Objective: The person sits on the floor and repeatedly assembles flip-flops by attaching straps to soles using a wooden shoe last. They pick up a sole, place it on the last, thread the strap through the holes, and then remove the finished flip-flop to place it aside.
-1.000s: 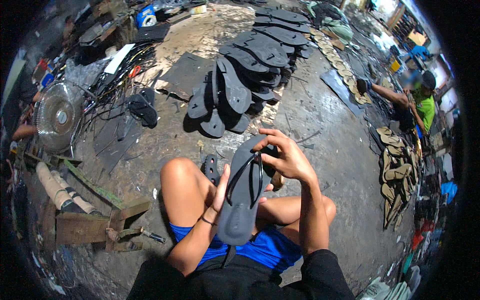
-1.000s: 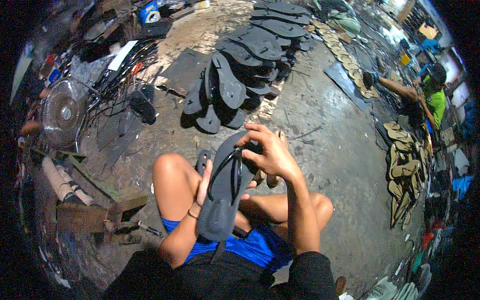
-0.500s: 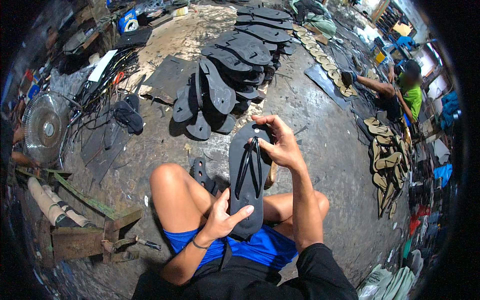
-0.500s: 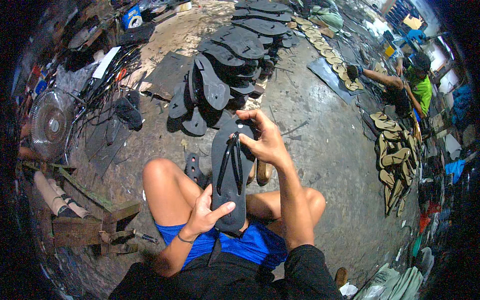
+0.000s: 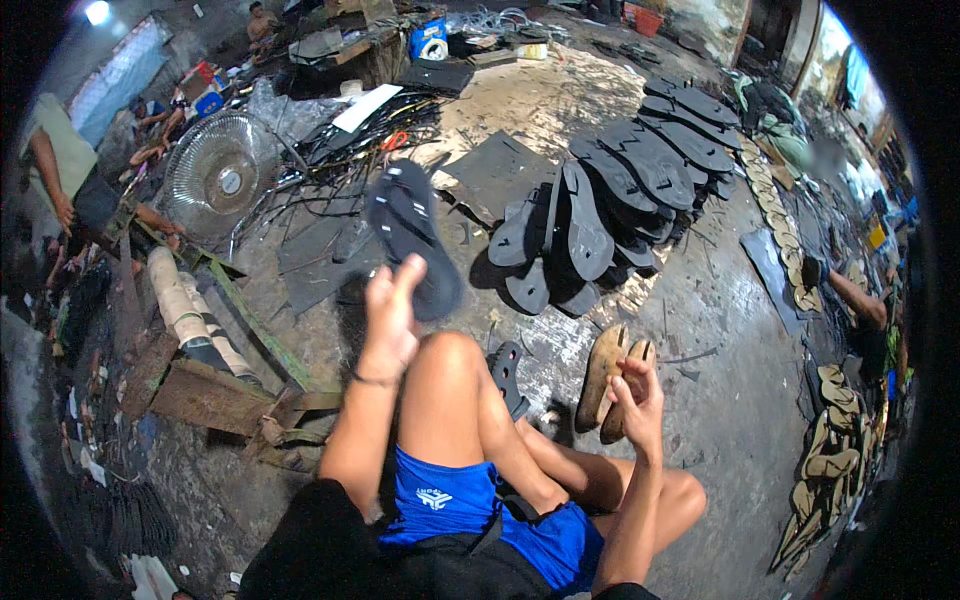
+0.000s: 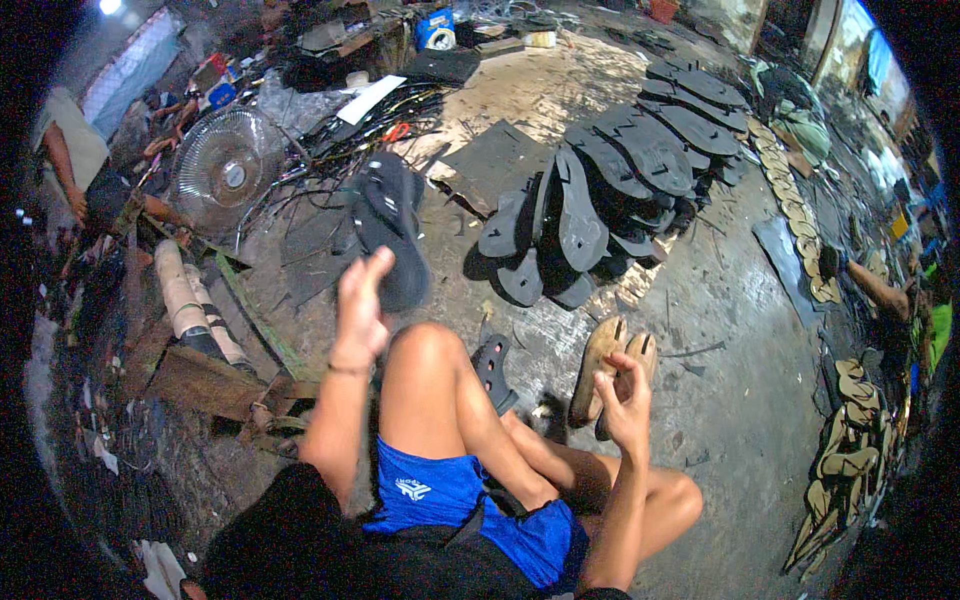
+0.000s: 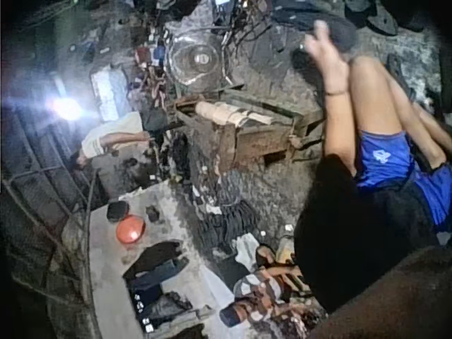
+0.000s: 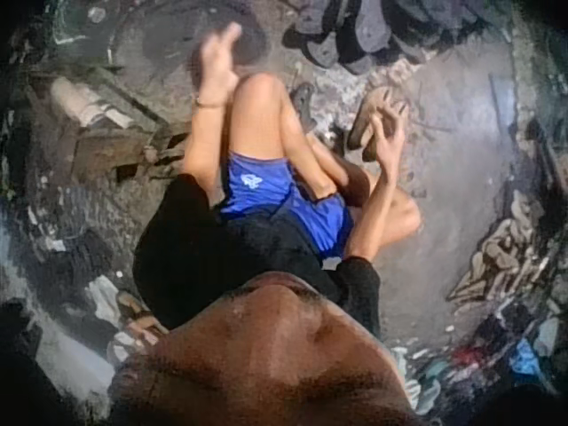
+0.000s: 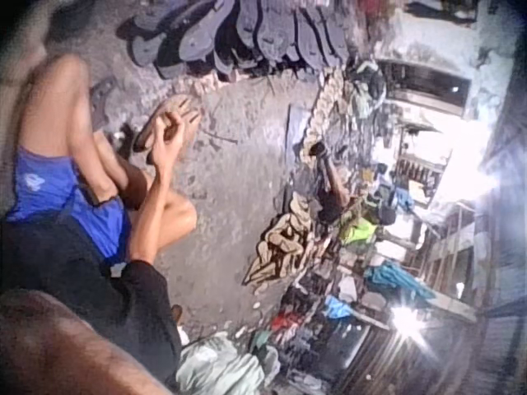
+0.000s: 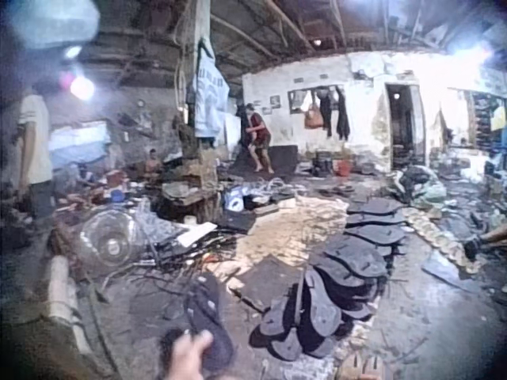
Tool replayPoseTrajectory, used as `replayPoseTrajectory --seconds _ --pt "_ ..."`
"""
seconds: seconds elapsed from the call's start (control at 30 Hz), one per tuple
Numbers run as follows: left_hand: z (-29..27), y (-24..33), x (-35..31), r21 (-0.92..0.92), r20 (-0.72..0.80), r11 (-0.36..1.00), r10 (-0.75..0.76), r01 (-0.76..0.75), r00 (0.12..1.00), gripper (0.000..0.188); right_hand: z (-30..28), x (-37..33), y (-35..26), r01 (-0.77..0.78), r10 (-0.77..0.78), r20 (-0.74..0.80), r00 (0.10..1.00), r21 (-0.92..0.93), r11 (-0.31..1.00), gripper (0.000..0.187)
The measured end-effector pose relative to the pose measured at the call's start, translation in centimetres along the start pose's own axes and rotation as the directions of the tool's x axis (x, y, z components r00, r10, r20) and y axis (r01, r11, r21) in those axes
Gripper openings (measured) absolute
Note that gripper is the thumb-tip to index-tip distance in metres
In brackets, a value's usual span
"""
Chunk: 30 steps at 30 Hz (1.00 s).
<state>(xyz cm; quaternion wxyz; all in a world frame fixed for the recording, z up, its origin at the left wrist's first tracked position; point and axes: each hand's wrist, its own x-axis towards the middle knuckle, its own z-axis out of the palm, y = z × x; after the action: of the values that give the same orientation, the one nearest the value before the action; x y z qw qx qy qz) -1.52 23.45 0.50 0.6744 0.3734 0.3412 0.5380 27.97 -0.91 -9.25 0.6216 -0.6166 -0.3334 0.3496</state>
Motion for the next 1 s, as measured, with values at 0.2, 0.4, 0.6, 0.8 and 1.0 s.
replayPoseTrajectory --seconds 0.2,0.4,0.6,0.8,1.0 --pt "-13.8 -2.1 10.3 0.845 -0.381 0.52 0.753 -0.129 0.536 0.061 2.1 -0.7 2.5 -0.105 0.104 0.028 0.994 0.026 0.994 0.037" --pt "-0.1 -8.3 10.8 0.852 0.523 0.121 -0.17 -0.509 0.835 0.062 0.1 -1.6 6.0 -0.194 0.186 -0.057 0.981 -0.183 0.964 0.035" --pt "0.2 -16.0 18.1 0.626 0.697 -0.403 -0.094 -0.667 0.711 0.041 0.5 -1.1 7.9 -0.175 0.162 -0.088 0.983 -0.169 0.97 0.034" --pt "0.1 -12.4 15.7 0.673 0.739 -0.085 0.126 -0.735 0.662 0.041 0.8 -1.3 5.5 -0.18 0.143 -0.144 0.979 -0.289 0.94 0.035" --pt "7.4 -2.8 5.2 0.436 0.837 -0.034 0.383 -0.899 0.391 0.033 3.0 -0.3 0.1 0.144 -0.197 -0.086 0.977 -0.418 0.897 0.041"
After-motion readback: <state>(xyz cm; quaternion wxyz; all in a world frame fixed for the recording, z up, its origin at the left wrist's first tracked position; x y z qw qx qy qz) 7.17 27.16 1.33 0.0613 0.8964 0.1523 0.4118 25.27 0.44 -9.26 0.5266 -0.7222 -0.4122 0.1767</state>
